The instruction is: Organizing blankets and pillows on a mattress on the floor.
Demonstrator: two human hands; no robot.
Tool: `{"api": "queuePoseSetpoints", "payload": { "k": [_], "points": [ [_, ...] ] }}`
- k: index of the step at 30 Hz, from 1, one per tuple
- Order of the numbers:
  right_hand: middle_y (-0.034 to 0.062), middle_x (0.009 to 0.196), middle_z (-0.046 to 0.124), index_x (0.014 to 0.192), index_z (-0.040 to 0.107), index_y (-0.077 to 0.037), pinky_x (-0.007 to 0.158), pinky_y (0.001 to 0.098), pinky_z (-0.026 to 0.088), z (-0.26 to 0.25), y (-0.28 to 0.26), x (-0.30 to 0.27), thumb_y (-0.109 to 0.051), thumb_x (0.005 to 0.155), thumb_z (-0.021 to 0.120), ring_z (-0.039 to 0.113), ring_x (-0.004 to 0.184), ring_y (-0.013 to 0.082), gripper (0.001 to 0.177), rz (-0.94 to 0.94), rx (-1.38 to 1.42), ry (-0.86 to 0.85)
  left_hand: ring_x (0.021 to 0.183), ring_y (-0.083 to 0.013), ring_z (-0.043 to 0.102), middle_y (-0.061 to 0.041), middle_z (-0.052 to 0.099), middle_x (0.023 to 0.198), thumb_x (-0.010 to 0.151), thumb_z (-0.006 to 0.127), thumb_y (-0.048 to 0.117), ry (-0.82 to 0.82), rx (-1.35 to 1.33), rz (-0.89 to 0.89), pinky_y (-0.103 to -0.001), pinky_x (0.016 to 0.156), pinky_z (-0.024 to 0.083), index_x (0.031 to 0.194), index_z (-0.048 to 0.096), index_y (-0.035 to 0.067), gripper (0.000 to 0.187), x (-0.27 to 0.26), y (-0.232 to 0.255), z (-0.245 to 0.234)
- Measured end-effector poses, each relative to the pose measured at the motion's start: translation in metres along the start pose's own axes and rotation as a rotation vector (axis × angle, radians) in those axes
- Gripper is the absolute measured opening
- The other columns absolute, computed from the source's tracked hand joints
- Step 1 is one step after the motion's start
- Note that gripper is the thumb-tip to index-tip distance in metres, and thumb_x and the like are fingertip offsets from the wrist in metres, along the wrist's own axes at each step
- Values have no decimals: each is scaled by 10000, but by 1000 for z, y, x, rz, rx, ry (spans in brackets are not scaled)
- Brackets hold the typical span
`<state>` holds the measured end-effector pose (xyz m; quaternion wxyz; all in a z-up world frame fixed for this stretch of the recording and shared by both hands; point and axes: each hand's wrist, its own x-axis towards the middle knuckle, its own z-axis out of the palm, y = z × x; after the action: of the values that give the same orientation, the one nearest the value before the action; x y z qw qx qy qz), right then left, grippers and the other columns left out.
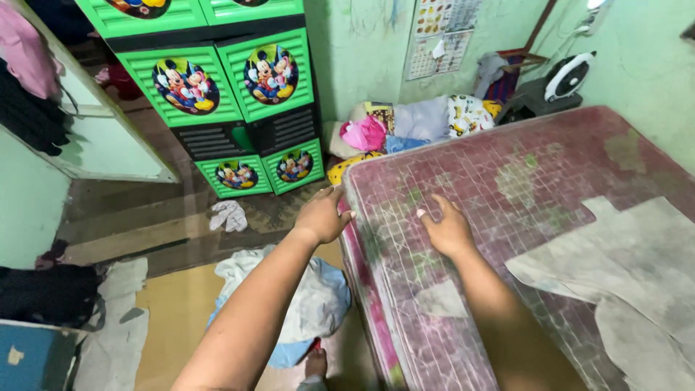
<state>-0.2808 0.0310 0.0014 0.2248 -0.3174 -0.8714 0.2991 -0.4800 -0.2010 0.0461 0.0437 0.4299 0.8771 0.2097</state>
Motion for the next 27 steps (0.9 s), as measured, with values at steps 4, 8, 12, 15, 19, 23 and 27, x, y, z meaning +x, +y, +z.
{"api": "queuePoseSetpoints", "payload": {
  "k": [4, 8, 12, 15, 19, 23, 27],
  "points": [
    [229, 1398, 597, 1417, 583, -120, 1109, 451, 423, 19, -2, 26, -402, 861, 724, 542, 1325, 391, 640, -9, 2, 45, 1433, -391, 404, -229, 447, 1533, 912, 686, 474, -5, 55, 23, -450, 1164, 351, 1461, 501, 66, 709, 30, -42, -2],
    [236, 1422, 584, 1409, 583, -90, 1115, 456, 410, 39, 0, 54, -373, 875, 731, 526, 1341, 398, 622, 7, 19, 107, 1380, -364, 487, -201, 521, 1481, 893, 691, 418, 3, 39, 47, -440, 1145, 397, 1392, 561, 68, 623, 62, -68, -20],
    [236, 1382, 621, 1387, 590, -42, 1090, 444, 447, 46, -10, 67, -378, 860, 735, 581, 1297, 389, 641, -11, 49, 163, 1391, -346, 520, -153, 581, 1471, 923, 639, 319, -89, 77, -4, -431, 1141, 437, 1337, 622, 88, 474, 83, -79, -33],
    [214, 1317, 648, 1382, 603, -78, 1033, 447, 473, 41, -25, 81, -376, 824, 726, 620, 1218, 372, 644, 135, 74, 115, 1371, -377, 476, -217, 501, 1479, 901, 687, 342, -13, 46, 33, -446, 1124, 395, 1428, 528, 60, 619, 113, -98, -9],
    [224, 1324, 650, 1379, 591, -43, 1010, 449, 499, 53, -1, 104, -392, 886, 703, 656, 1179, 366, 614, 101, 16, 97, 1390, -358, 493, -198, 513, 1512, 901, 673, 310, -16, -7, 84, -432, 1149, 405, 1433, 522, 52, 610, 140, -104, 16],
    [216, 1272, 690, 1356, 626, -56, 1011, 460, 504, 68, 23, 132, -343, 898, 673, 647, 1194, 380, 542, 98, -73, 39, 1412, -373, 437, -226, 439, 1538, 909, 681, 303, -93, 34, 56, -436, 1145, 380, 1484, 448, 52, 670, 161, -94, 17],
    [203, 1302, 668, 1426, 507, -31, 998, 440, 505, 86, 54, 174, -392, 875, 676, 656, 1196, 346, 680, 127, 64, 11, 1413, -367, 425, -193, 425, 1552, 903, 680, 303, -85, -25, 6, -441, 1136, 371, 1473, 465, 92, 645, 185, -86, 11]
  ]
}}
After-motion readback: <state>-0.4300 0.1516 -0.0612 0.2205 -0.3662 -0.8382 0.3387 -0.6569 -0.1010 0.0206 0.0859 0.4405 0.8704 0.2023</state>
